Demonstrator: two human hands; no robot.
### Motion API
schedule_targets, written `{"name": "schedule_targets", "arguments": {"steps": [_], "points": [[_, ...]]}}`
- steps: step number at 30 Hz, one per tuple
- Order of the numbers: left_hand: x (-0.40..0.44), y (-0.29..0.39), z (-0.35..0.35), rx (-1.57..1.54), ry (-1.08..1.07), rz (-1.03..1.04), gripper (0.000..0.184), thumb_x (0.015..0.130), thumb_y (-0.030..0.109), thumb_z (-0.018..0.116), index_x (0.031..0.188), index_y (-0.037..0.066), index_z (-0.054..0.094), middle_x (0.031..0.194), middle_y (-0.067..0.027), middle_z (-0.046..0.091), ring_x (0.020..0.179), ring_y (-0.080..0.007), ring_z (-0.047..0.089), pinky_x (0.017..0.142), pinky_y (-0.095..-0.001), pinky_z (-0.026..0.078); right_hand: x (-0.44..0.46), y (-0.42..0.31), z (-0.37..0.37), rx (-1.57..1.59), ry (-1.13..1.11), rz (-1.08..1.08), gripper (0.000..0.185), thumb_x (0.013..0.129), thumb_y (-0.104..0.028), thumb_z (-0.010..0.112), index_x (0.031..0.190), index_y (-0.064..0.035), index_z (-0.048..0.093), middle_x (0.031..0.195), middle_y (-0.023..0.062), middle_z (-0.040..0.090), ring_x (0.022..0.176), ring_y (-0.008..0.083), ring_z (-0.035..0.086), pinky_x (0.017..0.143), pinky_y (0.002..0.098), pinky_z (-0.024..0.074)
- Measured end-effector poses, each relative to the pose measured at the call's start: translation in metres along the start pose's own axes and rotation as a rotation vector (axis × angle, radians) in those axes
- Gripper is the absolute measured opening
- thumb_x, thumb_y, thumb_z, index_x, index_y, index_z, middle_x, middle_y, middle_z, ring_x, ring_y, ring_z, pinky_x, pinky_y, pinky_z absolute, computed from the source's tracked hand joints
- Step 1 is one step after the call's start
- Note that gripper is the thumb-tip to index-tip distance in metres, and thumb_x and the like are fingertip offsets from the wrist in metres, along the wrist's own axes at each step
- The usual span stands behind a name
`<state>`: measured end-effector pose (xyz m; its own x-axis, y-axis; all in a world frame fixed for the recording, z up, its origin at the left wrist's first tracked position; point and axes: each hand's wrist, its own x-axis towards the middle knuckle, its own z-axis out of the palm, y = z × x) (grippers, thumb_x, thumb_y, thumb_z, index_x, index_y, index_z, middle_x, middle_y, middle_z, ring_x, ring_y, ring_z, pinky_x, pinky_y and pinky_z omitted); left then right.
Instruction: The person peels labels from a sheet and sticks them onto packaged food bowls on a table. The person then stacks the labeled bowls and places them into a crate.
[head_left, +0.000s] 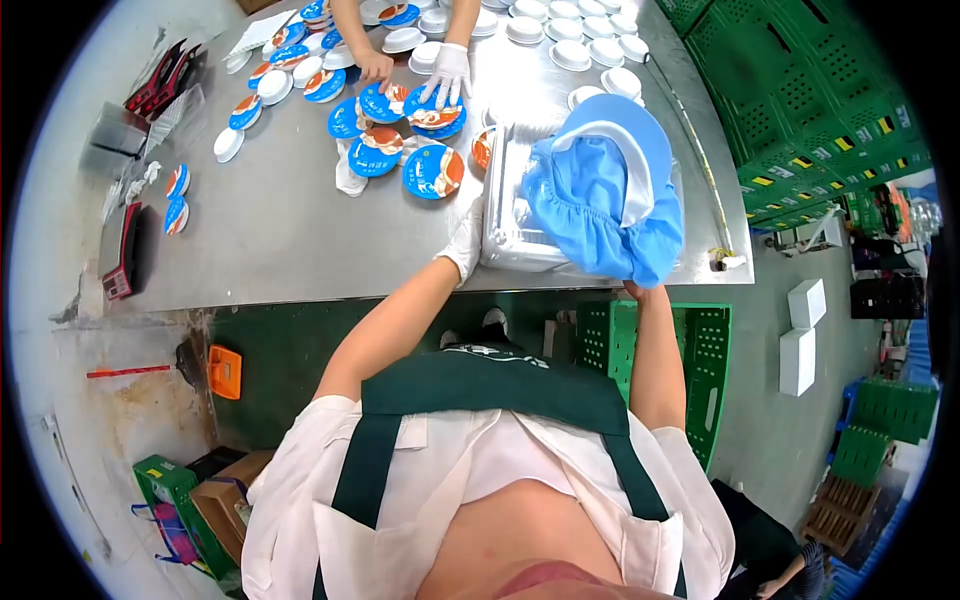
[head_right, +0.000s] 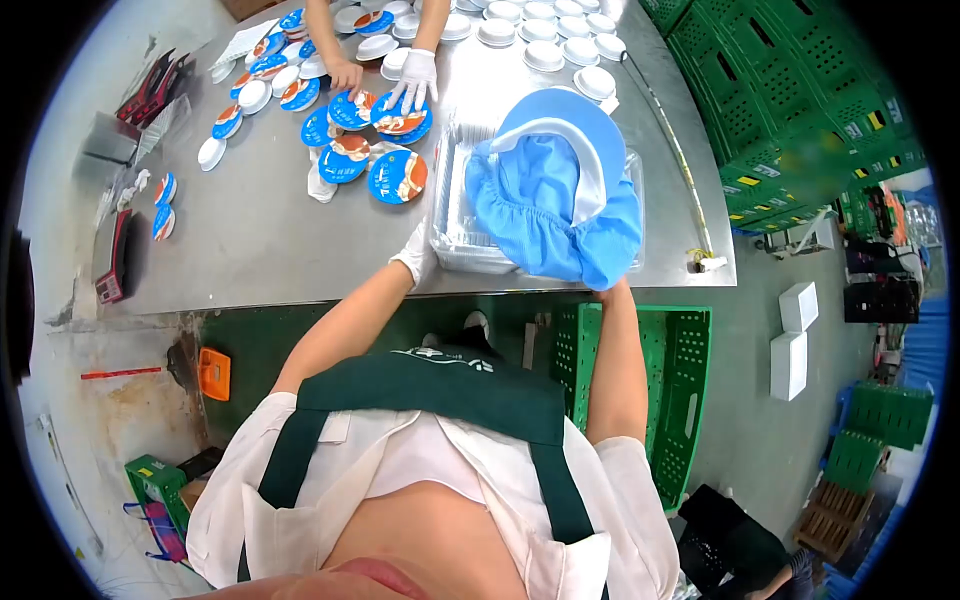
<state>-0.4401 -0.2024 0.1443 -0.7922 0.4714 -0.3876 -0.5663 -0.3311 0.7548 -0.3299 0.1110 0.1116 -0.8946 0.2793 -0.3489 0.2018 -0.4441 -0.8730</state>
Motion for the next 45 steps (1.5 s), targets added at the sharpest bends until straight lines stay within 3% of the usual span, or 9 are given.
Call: {"name": "schedule_targets", "arguments": {"steps": [6,16,21,25,29,39,42,43,45], "points": [[-0.041,0.015,0.029,-0.264,0.014,-0.172,0.059,0.099,0.051,0.041,0.137,0.006,0.048,0.119,-0.0100,0.063,0.109,-0.0196,0.062,0.095,-0.0317,0.050,-0.005,0.012,-0.016,-0.004,0.084,-0.158,0.051,0.097,-0.021,0.057,0.143,-0.0056,0.039,0.133,0.0069,0.052,0.119,0.0209,0.051,0.102,0.0354,0.0437],[-0.076,0.072,-0.023,0.113,0.145,0.512,0.062,0.102,0.045,0.037,0.147,0.002,0.034,0.139,-0.0146,0.048,0.131,-0.0217,0.042,0.111,-0.0305,0.031,-0.053,-0.037,0.029,-0.126,0.030,-0.187,0.052,0.098,-0.026,0.054,0.144,-0.0073,0.037,0.137,0.0085,0.050,0.123,0.0224,0.050,0.104,0.0381,0.0422],[-0.160,0.149,-0.086,-0.395,0.222,0.280,0.055,0.101,0.048,0.043,0.138,0.008,0.045,0.121,-0.0058,0.061,0.096,-0.0137,0.064,0.081,-0.0285,0.055,-0.029,-0.011,0.145,-0.131,-0.196,-0.116,0.053,0.098,-0.028,0.053,0.145,-0.0081,0.036,0.138,0.0092,0.049,0.124,0.0232,0.049,0.105,0.0394,0.0414],[-0.168,0.126,-0.256,0.252,0.344,0.687,0.055,0.100,0.048,0.044,0.137,0.008,0.046,0.115,-0.0059,0.064,0.093,-0.0160,0.065,0.081,-0.0299,0.055,0.000,0.052,0.290,-0.116,-0.414,0.009,0.054,0.099,-0.030,0.052,0.145,-0.0087,0.036,0.140,0.0099,0.048,0.126,0.0238,0.049,0.106,0.0405,0.0408],[-0.220,0.169,-0.372,-0.455,0.469,0.495,0.049,0.100,0.043,0.042,0.130,0.006,0.054,0.119,-0.0125,0.063,0.108,-0.0247,0.061,0.096,-0.0371,0.049,0.020,0.148,0.449,-0.096,-0.555,0.189,0.054,0.099,-0.032,0.051,0.146,-0.0094,0.035,0.141,0.0105,0.048,0.127,0.0244,0.048,0.107,0.0416,0.0402],[-0.260,0.244,-0.644,-0.679,0.968,0.859,0.055,0.095,0.048,0.041,0.124,0.003,0.057,0.114,-0.0109,0.061,0.106,-0.0249,0.056,0.095,-0.0372,0.044,-0.003,0.234,0.679,-0.391,-0.724,0.580,0.072,0.098,-0.059,0.038,0.151,-0.0119,0.025,0.152,0.0122,0.032,0.136,0.0324,0.037,0.102,0.0538,0.0391],[-0.293,0.264,-0.614,-0.617,1.112,0.929,0.056,0.098,0.046,0.039,0.132,0.003,0.051,0.129,-0.0105,0.054,0.119,-0.0230,0.050,0.103,-0.0339,0.037,0.000,0.260,0.725,-0.396,-0.894,0.591,0.088,0.092,-0.069,0.040,0.155,-0.0269,-0.003,0.158,0.0133,0.019,0.142,0.0385,0.025,0.104,0.0566,0.0342],[-0.308,0.274,-0.571,-0.481,1.291,0.932,0.055,0.099,0.042,0.039,0.137,0.002,0.046,0.136,-0.0101,0.048,0.125,-0.0232,0.045,0.107,-0.0333,0.032,-0.019,0.249,0.748,-0.438,-0.872,0.568,0.082,0.095,-0.066,0.037,0.154,-0.0142,0.012,0.158,0.0146,0.020,0.142,0.0360,0.026,0.106,0.0560,0.0354],[-0.316,0.254,-0.530,-0.220,1.373,1.036,0.054,0.101,0.033,0.040,0.145,0.001,0.035,0.147,-0.0106,0.038,0.136,-0.0240,0.036,0.114,-0.0335,0.024,-0.029,0.266,0.775,-0.428,-0.867,0.579,0.089,0.095,-0.065,0.039,0.155,-0.0169,-0.004,0.159,0.0157,0.015,0.143,0.0345,0.024,0.106,0.0553,0.0344]]}}
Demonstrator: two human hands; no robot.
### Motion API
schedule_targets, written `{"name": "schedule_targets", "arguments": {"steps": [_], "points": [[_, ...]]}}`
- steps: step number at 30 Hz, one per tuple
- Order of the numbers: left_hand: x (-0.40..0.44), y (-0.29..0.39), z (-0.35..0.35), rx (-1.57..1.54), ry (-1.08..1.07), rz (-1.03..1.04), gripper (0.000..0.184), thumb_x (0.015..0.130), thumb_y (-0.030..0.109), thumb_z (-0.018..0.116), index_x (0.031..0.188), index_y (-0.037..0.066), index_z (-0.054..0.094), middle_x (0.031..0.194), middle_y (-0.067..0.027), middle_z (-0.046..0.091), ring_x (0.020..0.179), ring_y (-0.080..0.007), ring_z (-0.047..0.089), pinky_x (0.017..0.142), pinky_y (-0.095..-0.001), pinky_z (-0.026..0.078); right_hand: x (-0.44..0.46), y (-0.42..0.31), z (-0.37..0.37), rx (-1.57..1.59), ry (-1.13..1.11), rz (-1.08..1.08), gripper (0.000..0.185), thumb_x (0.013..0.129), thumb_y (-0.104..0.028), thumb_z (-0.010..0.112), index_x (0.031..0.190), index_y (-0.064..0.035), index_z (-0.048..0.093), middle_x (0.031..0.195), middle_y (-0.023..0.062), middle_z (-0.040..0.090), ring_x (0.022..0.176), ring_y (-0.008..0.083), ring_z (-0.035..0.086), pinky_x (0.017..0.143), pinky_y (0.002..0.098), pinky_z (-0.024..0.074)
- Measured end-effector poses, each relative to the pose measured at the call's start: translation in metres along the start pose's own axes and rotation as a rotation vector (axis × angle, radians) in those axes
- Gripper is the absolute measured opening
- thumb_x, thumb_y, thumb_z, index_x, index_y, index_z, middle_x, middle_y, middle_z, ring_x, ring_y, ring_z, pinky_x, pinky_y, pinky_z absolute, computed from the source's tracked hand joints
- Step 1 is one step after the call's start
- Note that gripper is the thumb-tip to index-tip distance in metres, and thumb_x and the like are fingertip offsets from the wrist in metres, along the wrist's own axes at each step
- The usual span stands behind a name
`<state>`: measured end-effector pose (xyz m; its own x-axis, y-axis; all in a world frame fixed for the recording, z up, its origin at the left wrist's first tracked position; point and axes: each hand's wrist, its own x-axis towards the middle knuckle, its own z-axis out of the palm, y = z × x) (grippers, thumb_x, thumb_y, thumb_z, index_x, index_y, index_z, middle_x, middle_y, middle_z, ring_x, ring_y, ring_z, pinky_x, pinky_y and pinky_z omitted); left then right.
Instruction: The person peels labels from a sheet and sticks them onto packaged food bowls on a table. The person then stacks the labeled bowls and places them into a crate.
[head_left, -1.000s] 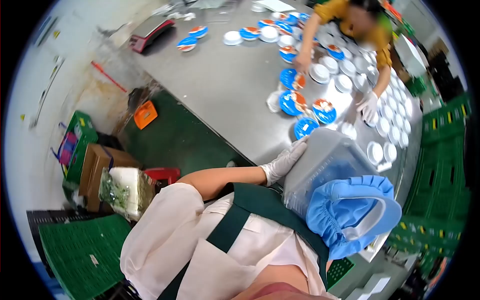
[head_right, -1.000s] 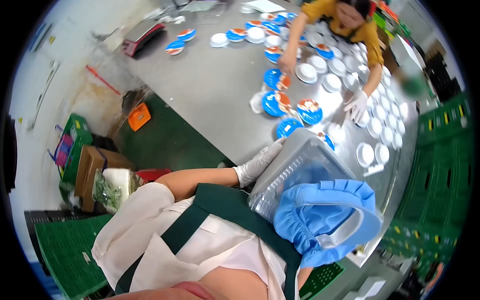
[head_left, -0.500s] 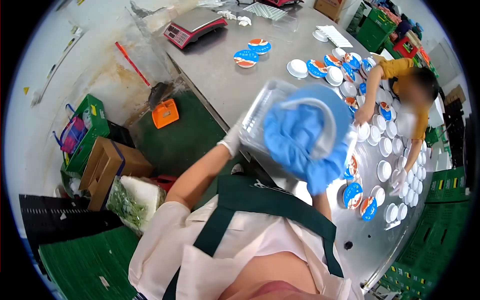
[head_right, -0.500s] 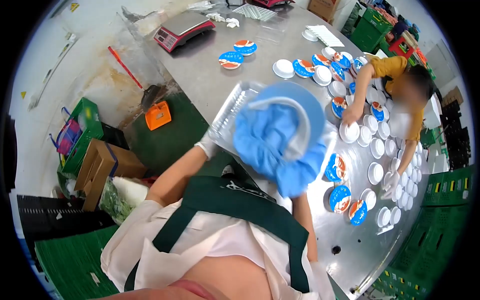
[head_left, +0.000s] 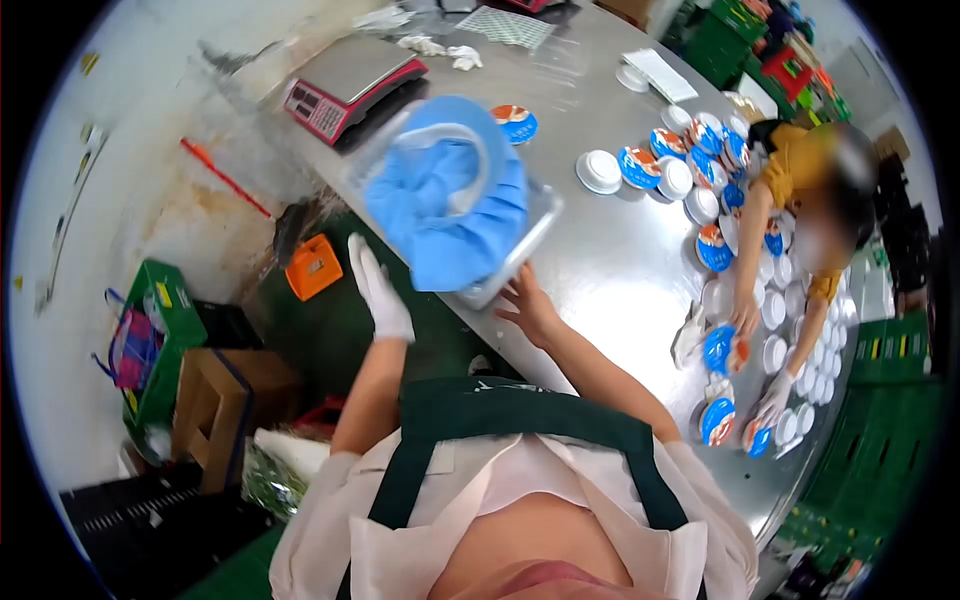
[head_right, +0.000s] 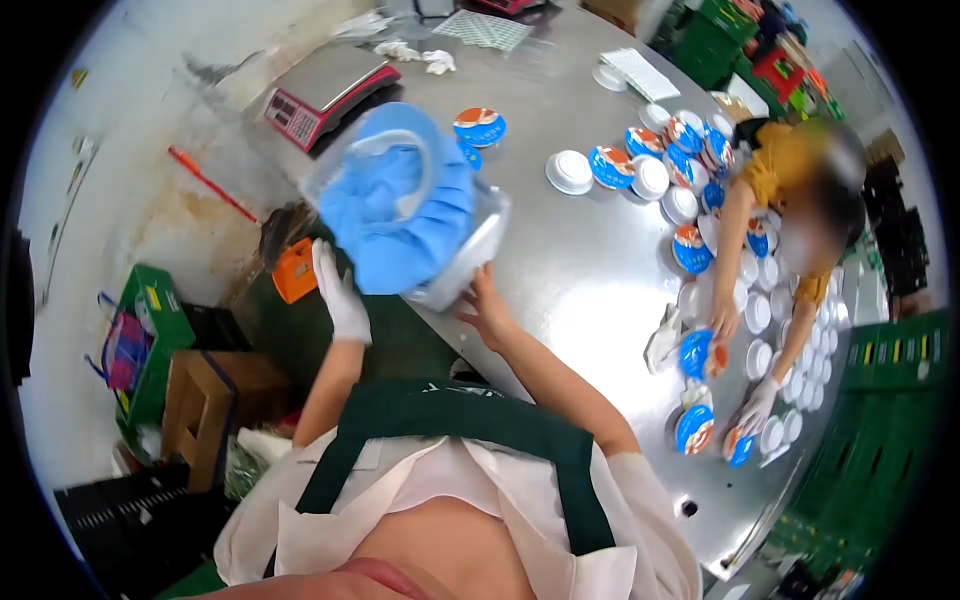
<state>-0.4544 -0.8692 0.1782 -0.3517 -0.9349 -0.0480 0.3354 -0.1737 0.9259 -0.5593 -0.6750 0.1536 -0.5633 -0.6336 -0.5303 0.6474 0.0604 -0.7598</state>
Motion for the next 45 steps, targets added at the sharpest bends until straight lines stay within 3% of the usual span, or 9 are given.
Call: {"name": "schedule_targets", "arguments": {"steps": [7,11,15,22,25,27,31,34,45], "points": [[-0.029,0.008,0.004,0.278,-0.335,0.256,0.078,0.083,-0.002,0.067,0.146,-0.004,0.021,0.137,-0.0176,0.043,0.123,-0.0243,0.045,0.108,-0.0354,0.033,0.042,-0.005,0.053,-0.193,-0.253,0.080,0.089,0.097,-0.056,0.045,0.155,-0.0174,-0.009,0.158,0.0140,0.020,0.139,0.0286,0.033,0.106,0.0467,0.0394],[0.021,-0.018,-0.020,0.212,-0.311,0.047,0.078,0.081,-0.001,0.073,0.145,0.002,0.028,0.138,-0.0121,0.045,0.123,-0.0227,0.047,0.106,-0.0343,0.037,0.070,-0.008,0.028,-0.500,-0.349,-0.029,0.072,0.094,-0.035,0.058,0.152,-0.0091,0.023,0.141,0.0151,0.045,0.120,0.0238,0.052,0.095,0.0403,0.0466],[0.064,-0.006,-0.040,0.228,-0.386,-0.062,0.080,0.081,-0.006,0.070,0.148,0.006,0.027,0.140,-0.0075,0.046,0.127,-0.0202,0.046,0.109,-0.0347,0.036,0.072,-0.042,0.008,-0.457,-0.126,-0.150,0.061,0.094,-0.028,0.057,0.146,-0.0065,0.032,0.137,0.0098,0.048,0.117,0.0211,0.051,0.091,0.0367,0.0466],[0.148,0.024,-0.027,0.345,-0.096,0.221,0.061,0.093,-0.005,0.052,0.148,0.001,0.026,0.145,-0.0146,0.040,0.131,-0.0250,0.042,0.110,-0.0351,0.034,0.056,-0.058,-0.016,-0.573,-0.041,-0.231,0.049,0.093,-0.020,0.056,0.138,-0.0057,0.042,0.133,0.0105,0.051,0.110,0.0201,0.054,0.087,0.0336,0.0486],[0.139,0.036,0.002,0.700,0.177,0.626,0.064,0.092,0.007,0.058,0.147,-0.003,0.027,0.148,-0.0229,0.036,0.135,-0.0315,0.039,0.112,-0.0410,0.030,0.036,-0.021,-0.051,-0.783,0.050,-0.398,0.049,0.087,-0.015,0.062,0.132,-0.0031,0.048,0.129,0.0171,0.053,0.108,0.0279,0.058,0.090,0.0397,0.0489],[0.123,0.037,0.019,0.941,-0.028,0.874,0.085,0.084,0.019,0.072,0.149,-0.003,0.022,0.153,-0.0281,0.020,0.141,-0.0404,0.025,0.115,-0.0474,0.024,0.003,-0.003,-0.066,-1.069,0.222,-0.502,0.048,0.084,-0.015,0.065,0.129,-0.0057,0.051,0.133,0.0147,0.051,0.122,0.0301,0.051,0.098,0.0451,0.0436],[0.134,0.024,0.056,1.059,0.077,0.883,0.111,0.074,0.035,0.082,0.151,-0.004,0.011,0.154,-0.0318,0.001,0.143,-0.0473,0.011,0.116,-0.0518,0.018,-0.041,0.033,-0.100,-1.345,0.467,-0.499,0.049,0.083,-0.017,0.066,0.129,-0.0099,0.052,0.141,0.0101,0.047,0.135,0.0293,0.039,0.109,0.0494,0.0327],[0.164,0.014,0.068,1.037,0.261,0.913,0.111,0.070,0.025,0.087,0.150,-0.002,0.015,0.153,-0.0306,0.005,0.141,-0.0449,0.014,0.116,-0.0514,0.019,-0.056,0.048,-0.115,-1.463,0.499,-0.551,0.051,0.086,-0.021,0.063,0.135,-0.0153,0.049,0.149,0.0067,0.040,0.141,0.0258,0.033,0.114,0.0490,0.0235],[0.205,0.020,0.131,1.186,0.172,0.683,0.096,0.079,0.019,0.079,0.150,0.003,0.016,0.154,-0.0296,0.007,0.140,-0.0447,0.023,0.114,-0.0461,0.028,-0.054,0.054,-0.122,-1.421,0.559,-0.711,0.043,0.087,-0.018,0.058,0.129,-0.0133,0.053,0.144,0.0067,0.045,0.138,0.0245,0.036,0.112,0.0487,0.0260]]}}
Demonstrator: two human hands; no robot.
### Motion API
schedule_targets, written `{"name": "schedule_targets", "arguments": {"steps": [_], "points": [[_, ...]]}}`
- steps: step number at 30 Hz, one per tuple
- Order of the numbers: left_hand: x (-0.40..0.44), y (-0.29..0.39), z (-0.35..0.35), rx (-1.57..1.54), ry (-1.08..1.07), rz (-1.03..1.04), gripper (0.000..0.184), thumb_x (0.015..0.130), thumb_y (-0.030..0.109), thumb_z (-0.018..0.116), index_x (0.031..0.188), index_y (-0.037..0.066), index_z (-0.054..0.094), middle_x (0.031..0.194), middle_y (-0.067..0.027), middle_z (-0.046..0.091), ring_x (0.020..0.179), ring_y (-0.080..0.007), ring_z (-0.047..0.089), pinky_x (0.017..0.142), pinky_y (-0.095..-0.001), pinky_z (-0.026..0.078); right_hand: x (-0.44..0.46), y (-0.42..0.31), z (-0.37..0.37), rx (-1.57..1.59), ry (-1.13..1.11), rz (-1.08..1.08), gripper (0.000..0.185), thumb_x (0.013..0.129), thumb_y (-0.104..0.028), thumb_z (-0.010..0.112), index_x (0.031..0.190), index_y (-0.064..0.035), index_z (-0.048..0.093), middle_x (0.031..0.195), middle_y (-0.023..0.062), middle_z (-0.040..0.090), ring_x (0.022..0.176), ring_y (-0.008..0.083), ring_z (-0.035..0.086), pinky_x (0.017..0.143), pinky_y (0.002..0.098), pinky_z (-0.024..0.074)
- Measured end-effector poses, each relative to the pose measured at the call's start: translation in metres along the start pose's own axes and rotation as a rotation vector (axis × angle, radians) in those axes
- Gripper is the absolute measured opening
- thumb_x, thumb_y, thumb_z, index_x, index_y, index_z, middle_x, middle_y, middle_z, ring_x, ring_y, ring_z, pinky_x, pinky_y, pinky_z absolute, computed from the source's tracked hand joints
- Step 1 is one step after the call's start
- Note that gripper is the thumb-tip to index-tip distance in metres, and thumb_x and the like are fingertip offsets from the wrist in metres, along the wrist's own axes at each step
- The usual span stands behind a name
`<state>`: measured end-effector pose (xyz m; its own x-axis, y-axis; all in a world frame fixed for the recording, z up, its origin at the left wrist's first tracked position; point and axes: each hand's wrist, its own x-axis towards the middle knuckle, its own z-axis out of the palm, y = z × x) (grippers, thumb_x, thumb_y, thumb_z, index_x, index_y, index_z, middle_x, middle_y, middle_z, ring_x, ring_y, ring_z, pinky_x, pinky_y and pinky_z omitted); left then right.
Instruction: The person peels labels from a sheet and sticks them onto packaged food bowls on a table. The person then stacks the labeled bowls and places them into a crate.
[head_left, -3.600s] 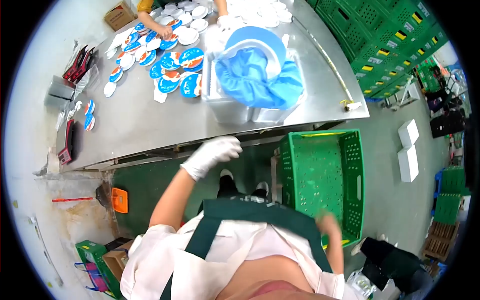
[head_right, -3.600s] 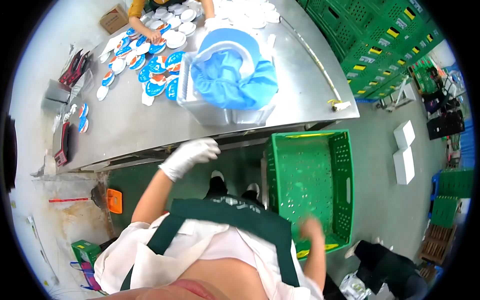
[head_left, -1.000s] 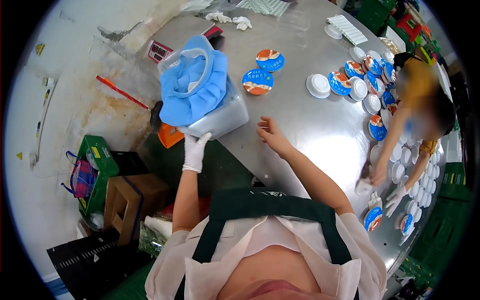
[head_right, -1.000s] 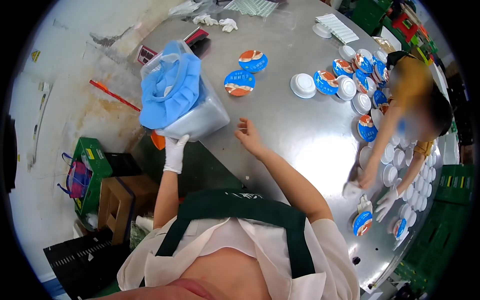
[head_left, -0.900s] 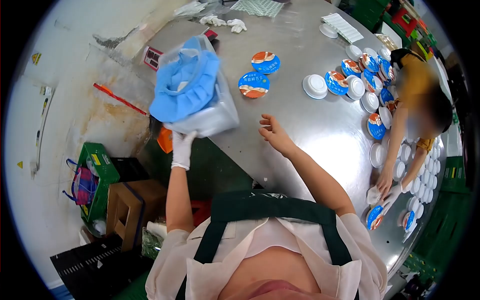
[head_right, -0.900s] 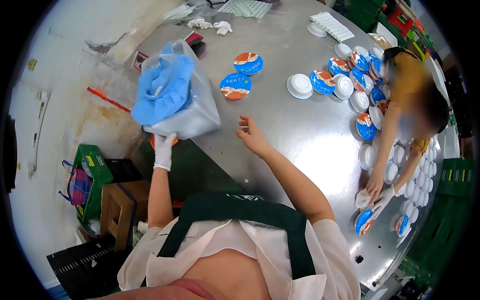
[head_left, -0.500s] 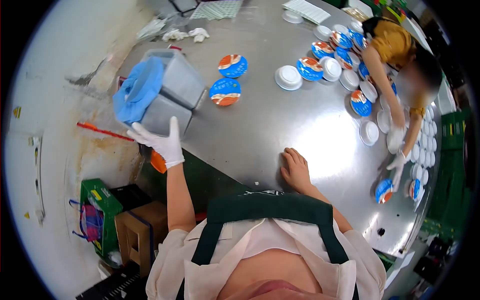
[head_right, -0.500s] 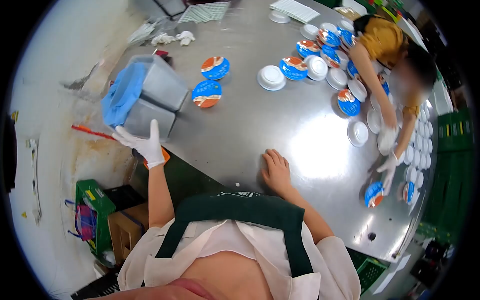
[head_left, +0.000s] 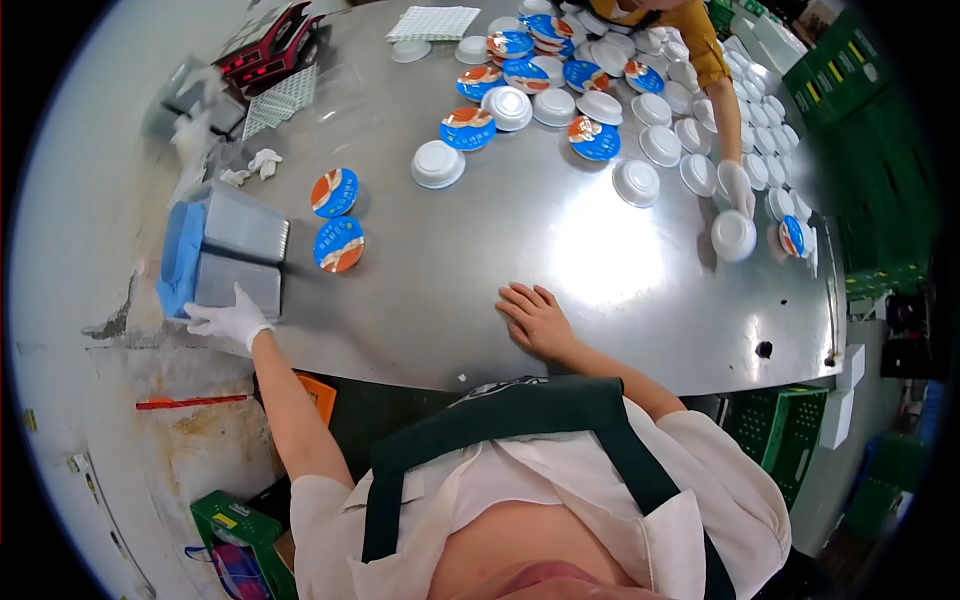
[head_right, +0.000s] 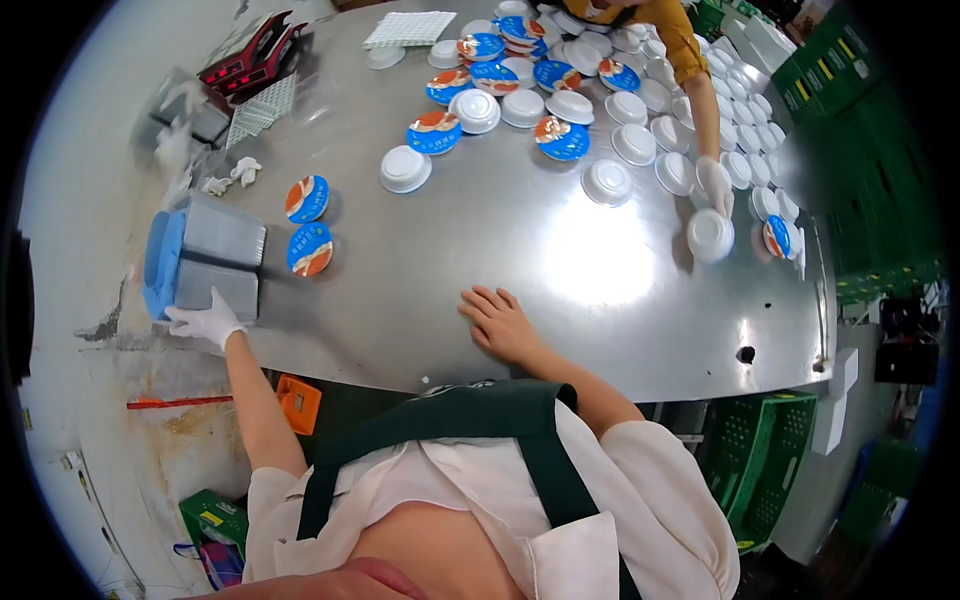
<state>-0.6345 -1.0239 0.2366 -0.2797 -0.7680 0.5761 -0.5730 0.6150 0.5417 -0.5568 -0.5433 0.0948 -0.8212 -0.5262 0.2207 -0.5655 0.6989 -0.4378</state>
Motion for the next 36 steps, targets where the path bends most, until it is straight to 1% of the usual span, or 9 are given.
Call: {"name": "schedule_targets", "arguments": {"steps": [2,4,5,8,10,11,15,24,36], "points": [[-0.026,0.008,-0.024,-0.053,-0.075,0.019,0.084,0.084,0.016,0.073,0.149,0.001,0.022,0.153,-0.0282,0.018,0.143,-0.0401,0.021,0.114,-0.0472,0.027,0.002,0.003,0.003,0.013,0.002,0.002,0.043,0.087,-0.018,0.058,0.129,-0.0132,0.053,0.144,0.0066,0.045,0.139,0.0242,0.035,0.112,0.0490,0.0262],[-0.074,0.005,-0.059,-0.127,-0.310,0.587,0.069,0.088,0.011,0.065,0.147,0.001,0.029,0.149,-0.0241,0.033,0.142,-0.0358,0.027,0.112,-0.0460,0.029,0.001,0.004,0.004,0.030,0.007,0.012,0.043,0.086,-0.017,0.058,0.129,-0.0131,0.053,0.144,0.0064,0.045,0.139,0.0239,0.034,0.112,0.0493,0.0264],[-0.110,0.006,-0.076,-0.125,-0.323,0.597,0.069,0.088,0.011,0.065,0.147,0.001,0.029,0.149,-0.0241,0.033,0.142,-0.0358,0.027,0.112,-0.0460,0.029,0.001,0.002,0.002,0.030,0.026,0.017,0.041,0.086,-0.017,0.058,0.127,-0.0125,0.055,0.142,0.0072,0.047,0.136,0.0250,0.038,0.110,0.0480,0.0299],[-0.234,0.004,-0.135,-0.665,-1.656,0.455,0.022,0.091,0.013,0.063,0.110,0.005,0.069,0.112,-0.0128,0.068,0.105,-0.0252,0.064,0.098,-0.0357,0.047,-0.018,-0.015,-0.004,0.220,-0.072,0.045,0.036,0.086,-0.017,0.058,0.122,-0.0101,0.058,0.136,0.0103,0.052,0.126,0.0283,0.048,0.104,0.0449,0.0378],[-0.283,-0.003,-0.147,-0.590,-2.109,-0.614,0.027,0.091,0.018,0.061,0.116,0.008,0.065,0.116,-0.0126,0.067,0.107,-0.0273,0.064,0.095,-0.0360,0.048,-0.036,-0.034,-0.010,0.411,-0.173,0.078,0.034,0.087,-0.017,0.057,0.119,-0.0083,0.060,0.132,0.0126,0.055,0.119,0.0305,0.053,0.100,0.0430,0.0422],[-0.294,0.000,-0.146,-0.546,-2.163,-0.786,0.028,0.091,0.018,0.061,0.117,0.008,0.065,0.116,-0.0126,0.067,0.107,-0.0274,0.064,0.095,-0.0361,0.048,-0.044,-0.045,-0.014,0.572,-0.317,0.132,0.032,0.087,-0.018,0.057,0.116,-0.0060,0.061,0.123,0.0156,0.059,0.110,0.0327,0.057,0.094,0.0421,0.0449],[-0.322,0.017,-0.135,-0.362,-2.229,-0.498,0.028,0.091,0.019,0.060,0.117,0.008,0.065,0.115,-0.0127,0.067,0.107,-0.0279,0.064,0.095,-0.0363,0.049,-0.057,-0.054,-0.037,0.884,-0.655,0.320,0.028,0.091,-0.017,0.054,0.112,0.0003,0.062,0.106,0.0204,0.066,0.096,0.0361,0.063,0.086,0.0408,0.0486],[-0.350,0.066,-0.160,0.077,-2.122,0.231,0.029,0.091,0.021,0.060,0.118,0.009,0.063,0.115,-0.0131,0.067,0.107,-0.0291,0.064,0.094,-0.0368,0.049,-0.098,-0.003,-0.069,0.693,-0.556,0.249,0.031,0.091,-0.019,0.052,0.113,0.0003,0.062,0.102,0.0211,0.067,0.093,0.0368,0.064,0.084,0.0421,0.0489],[-0.368,0.118,-0.229,0.436,-1.894,0.526,0.030,0.092,0.023,0.059,0.119,0.010,0.062,0.114,-0.0135,0.067,0.106,-0.0305,0.065,0.092,-0.0374,0.049,-0.140,0.066,-0.089,0.593,-0.449,0.194,0.030,0.090,-0.018,0.052,0.113,-0.0039,0.064,0.101,0.0183,0.068,0.091,0.0350,0.065,0.083,0.0426,0.0505]]}}
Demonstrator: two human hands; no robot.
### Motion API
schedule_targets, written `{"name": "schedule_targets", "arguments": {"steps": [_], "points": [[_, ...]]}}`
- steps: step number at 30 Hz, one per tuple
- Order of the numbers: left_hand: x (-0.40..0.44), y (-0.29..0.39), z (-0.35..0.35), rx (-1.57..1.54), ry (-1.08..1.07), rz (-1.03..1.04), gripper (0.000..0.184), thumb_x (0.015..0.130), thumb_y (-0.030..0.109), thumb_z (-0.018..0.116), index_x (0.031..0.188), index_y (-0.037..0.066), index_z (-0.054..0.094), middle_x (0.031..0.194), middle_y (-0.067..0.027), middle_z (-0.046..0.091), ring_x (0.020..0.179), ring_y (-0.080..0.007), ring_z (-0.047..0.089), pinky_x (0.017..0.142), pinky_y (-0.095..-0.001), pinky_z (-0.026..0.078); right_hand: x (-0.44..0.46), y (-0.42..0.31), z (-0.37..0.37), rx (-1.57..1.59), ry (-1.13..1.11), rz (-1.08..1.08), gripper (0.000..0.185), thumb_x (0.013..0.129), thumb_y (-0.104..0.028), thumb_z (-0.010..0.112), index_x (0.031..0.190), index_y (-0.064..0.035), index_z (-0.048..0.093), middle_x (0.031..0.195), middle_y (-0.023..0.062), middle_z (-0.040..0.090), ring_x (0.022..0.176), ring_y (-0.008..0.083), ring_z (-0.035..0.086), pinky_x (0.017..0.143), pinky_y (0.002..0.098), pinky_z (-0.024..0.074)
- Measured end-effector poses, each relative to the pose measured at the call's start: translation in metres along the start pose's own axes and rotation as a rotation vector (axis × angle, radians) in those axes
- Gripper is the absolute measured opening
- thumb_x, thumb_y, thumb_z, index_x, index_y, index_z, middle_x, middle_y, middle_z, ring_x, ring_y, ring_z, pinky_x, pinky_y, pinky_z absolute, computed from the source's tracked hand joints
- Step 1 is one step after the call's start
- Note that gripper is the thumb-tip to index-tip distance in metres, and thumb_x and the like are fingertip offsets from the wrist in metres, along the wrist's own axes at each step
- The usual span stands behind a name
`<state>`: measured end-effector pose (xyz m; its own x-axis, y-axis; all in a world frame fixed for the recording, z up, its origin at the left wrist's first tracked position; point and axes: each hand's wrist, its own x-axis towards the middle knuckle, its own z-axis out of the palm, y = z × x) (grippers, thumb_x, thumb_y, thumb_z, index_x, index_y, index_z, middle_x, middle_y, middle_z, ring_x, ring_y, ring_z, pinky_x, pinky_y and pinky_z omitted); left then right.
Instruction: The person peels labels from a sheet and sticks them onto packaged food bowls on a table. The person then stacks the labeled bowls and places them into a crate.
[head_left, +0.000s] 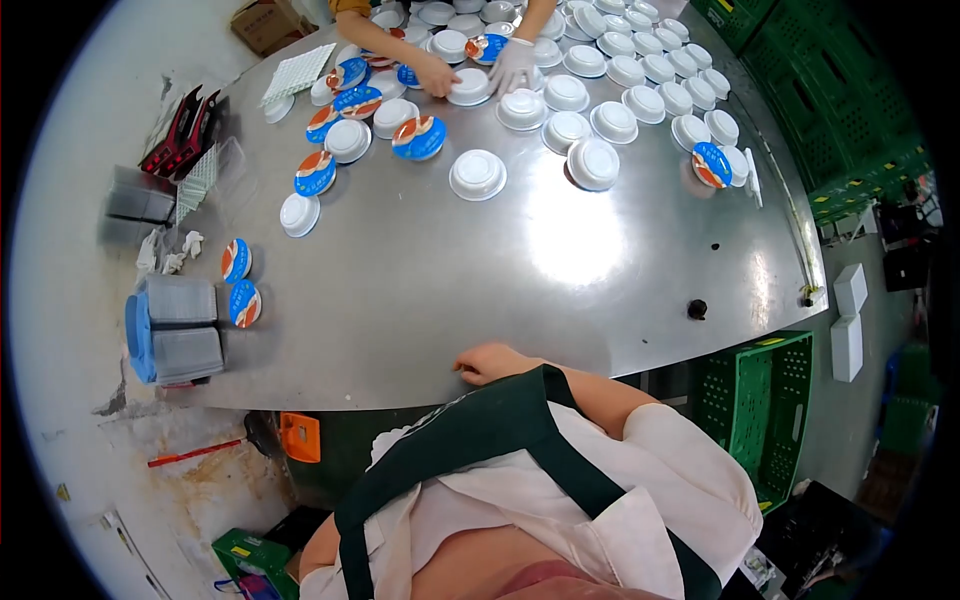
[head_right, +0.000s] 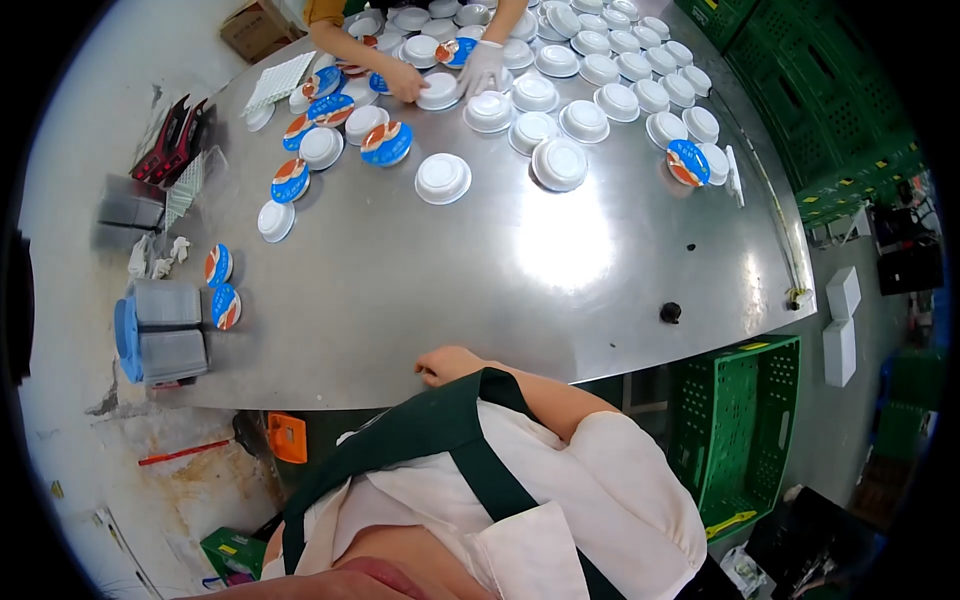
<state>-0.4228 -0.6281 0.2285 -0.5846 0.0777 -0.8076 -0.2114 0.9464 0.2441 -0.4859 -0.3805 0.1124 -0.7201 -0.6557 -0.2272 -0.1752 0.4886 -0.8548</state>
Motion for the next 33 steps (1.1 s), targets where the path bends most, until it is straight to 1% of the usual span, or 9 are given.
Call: {"name": "schedule_targets", "arguments": {"steps": [10,11,16,20,23,26,27,28,33], "points": [[-0.016,0.051,0.004,0.069,0.103,-0.127,0.031,0.092,0.025,0.058,0.119,0.010,0.061,0.113,-0.0139,0.067,0.106,-0.0318,0.065,0.091,-0.0380,0.050,-0.022,0.020,-0.023,0.063,0.024,-0.073,0.031,0.088,-0.019,0.053,0.113,-0.0040,0.064,0.105,0.0187,0.067,0.098,0.0345,0.063,0.088,0.0429,0.0490],[-0.006,0.048,0.005,0.008,0.118,-0.198,0.033,0.091,0.030,0.056,0.118,0.012,0.057,0.111,-0.0161,0.066,0.103,-0.0366,0.064,0.088,-0.0411,0.051,-0.025,0.020,-0.026,0.089,0.023,-0.045,0.031,0.090,-0.020,0.054,0.115,-0.0040,0.063,0.105,0.0184,0.068,0.097,0.0336,0.064,0.087,0.0415,0.0499],[-0.053,0.036,-0.052,-0.105,0.593,0.518,0.015,0.082,0.006,0.071,0.092,0.006,0.060,0.094,-0.0116,0.066,0.084,-0.0287,0.065,0.075,-0.0320,0.052,-0.032,0.010,-0.047,0.105,-0.045,0.003,0.032,0.094,-0.022,0.055,0.119,-0.0039,0.062,0.107,0.0174,0.069,0.097,0.0313,0.066,0.087,0.0384,0.0508],[-0.052,0.043,-0.103,-0.366,1.022,0.487,0.014,0.081,-0.002,0.071,0.088,0.001,0.060,0.094,-0.0113,0.065,0.083,-0.0178,0.063,0.072,-0.0285,0.051,-0.019,0.008,-0.067,0.398,-0.071,0.085,0.037,0.098,-0.030,0.053,0.124,-0.0046,0.060,0.108,0.0117,0.069,0.097,0.0250,0.066,0.086,0.0364,0.0511],[-0.010,0.080,-0.115,-0.333,1.319,0.816,0.019,0.080,-0.004,0.071,0.096,0.002,0.061,0.103,-0.0127,0.065,0.085,-0.0192,0.064,0.072,-0.0289,0.052,0.003,-0.029,-0.094,0.783,-0.051,0.096,0.044,0.100,-0.037,0.048,0.132,-0.0061,0.053,0.114,0.0084,0.066,0.103,0.0209,0.064,0.087,0.0351,0.0504],[0.050,0.102,-0.104,-0.156,1.227,0.955,0.026,0.081,0.002,0.072,0.105,0.005,0.063,0.116,-0.0150,0.063,0.098,-0.0295,0.065,0.081,-0.0335,0.054,0.047,-0.056,-0.109,1.380,0.152,-0.078,0.050,0.103,-0.040,0.042,0.139,-0.0053,0.043,0.124,0.0091,0.061,0.113,0.0200,0.059,0.093,0.0344,0.0477],[0.067,0.108,-0.097,-0.131,1.111,0.967,0.031,0.080,0.003,0.073,0.109,0.005,0.063,0.121,-0.0160,0.061,0.103,-0.0325,0.063,0.086,-0.0355,0.053,0.062,-0.051,-0.115,1.413,0.284,0.043,0.045,0.103,-0.037,0.042,0.135,-0.0049,0.044,0.125,0.0121,0.060,0.113,0.0204,0.058,0.096,0.0354,0.0463],[0.073,0.117,-0.093,-0.127,1.011,0.967,0.041,0.078,0.009,0.075,0.117,0.008,0.061,0.129,-0.0156,0.057,0.110,-0.0347,0.061,0.090,-0.0365,0.052,0.073,-0.051,-0.126,1.450,0.362,-0.021,0.041,0.102,-0.037,0.045,0.130,-0.0062,0.048,0.113,0.0133,0.063,0.104,0.0204,0.062,0.091,0.0350,0.0487],[0.113,0.082,-0.093,-0.126,0.862,1.055,0.044,0.082,0.012,0.071,0.124,0.010,0.058,0.133,-0.0177,0.052,0.113,-0.0359,0.057,0.092,-0.0394,0.050,0.113,0.039,-0.211,0.973,0.692,0.325,0.026,0.094,-0.029,0.060,0.101,-0.0058,0.051,0.077,0.0065,0.058,0.059,0.0175,0.060,0.054,0.0305,0.0513]]}}
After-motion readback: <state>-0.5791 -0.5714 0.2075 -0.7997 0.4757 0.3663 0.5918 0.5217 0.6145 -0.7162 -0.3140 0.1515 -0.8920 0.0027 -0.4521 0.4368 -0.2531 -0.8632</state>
